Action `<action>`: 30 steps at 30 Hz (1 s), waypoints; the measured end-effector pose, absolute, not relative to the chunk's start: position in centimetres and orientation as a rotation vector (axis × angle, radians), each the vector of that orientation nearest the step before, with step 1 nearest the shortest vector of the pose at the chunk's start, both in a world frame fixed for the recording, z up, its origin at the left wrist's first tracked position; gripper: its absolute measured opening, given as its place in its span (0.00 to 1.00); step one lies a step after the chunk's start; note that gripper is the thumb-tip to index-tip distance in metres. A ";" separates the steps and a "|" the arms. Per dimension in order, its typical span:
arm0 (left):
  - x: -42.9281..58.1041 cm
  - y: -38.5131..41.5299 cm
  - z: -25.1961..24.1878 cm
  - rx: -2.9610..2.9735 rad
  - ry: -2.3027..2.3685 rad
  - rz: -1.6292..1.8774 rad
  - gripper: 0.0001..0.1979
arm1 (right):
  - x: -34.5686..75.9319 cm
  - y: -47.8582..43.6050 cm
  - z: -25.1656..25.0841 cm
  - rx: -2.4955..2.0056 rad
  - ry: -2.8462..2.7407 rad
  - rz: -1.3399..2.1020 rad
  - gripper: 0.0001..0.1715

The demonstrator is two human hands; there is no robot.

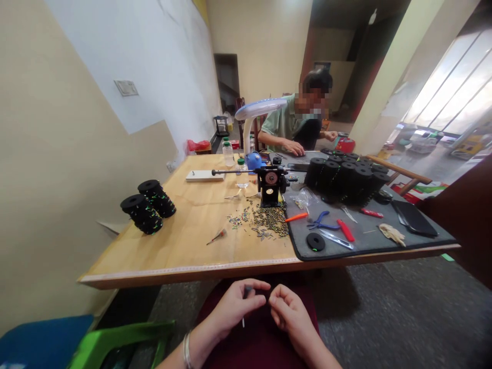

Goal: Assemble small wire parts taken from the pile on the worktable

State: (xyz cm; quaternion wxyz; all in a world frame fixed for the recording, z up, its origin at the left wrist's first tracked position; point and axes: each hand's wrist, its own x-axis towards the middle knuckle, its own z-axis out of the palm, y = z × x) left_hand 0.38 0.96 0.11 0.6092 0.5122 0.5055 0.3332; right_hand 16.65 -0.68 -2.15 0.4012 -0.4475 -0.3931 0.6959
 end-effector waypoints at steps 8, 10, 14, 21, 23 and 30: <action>0.7 1.6 0.6 1.168 1.248 0.866 0.13 | 16.9 -0.6 -2.7 -1.136 -1.033 1.787 0.21; 0.5 1.6 0.8 1.213 1.267 0.890 0.13 | 17.2 -0.3 -2.8 -1.151 -1.071 1.754 0.22; 0.5 1.4 1.4 1.354 1.329 0.907 0.12 | 18.0 0.4 -1.9 -1.204 -1.103 1.495 0.24; 0.7 0.9 1.5 1.516 1.350 0.938 0.11 | 16.5 0.8 -0.2 -1.013 -1.210 1.583 0.22; 0.5 0.9 1.5 1.566 1.340 0.941 0.10 | 15.7 0.7 -0.5 -1.021 -1.258 1.609 0.19; -0.3 1.4 1.8 1.756 1.367 0.882 0.10 | 15.6 1.0 -1.0 -1.176 -1.536 1.268 0.12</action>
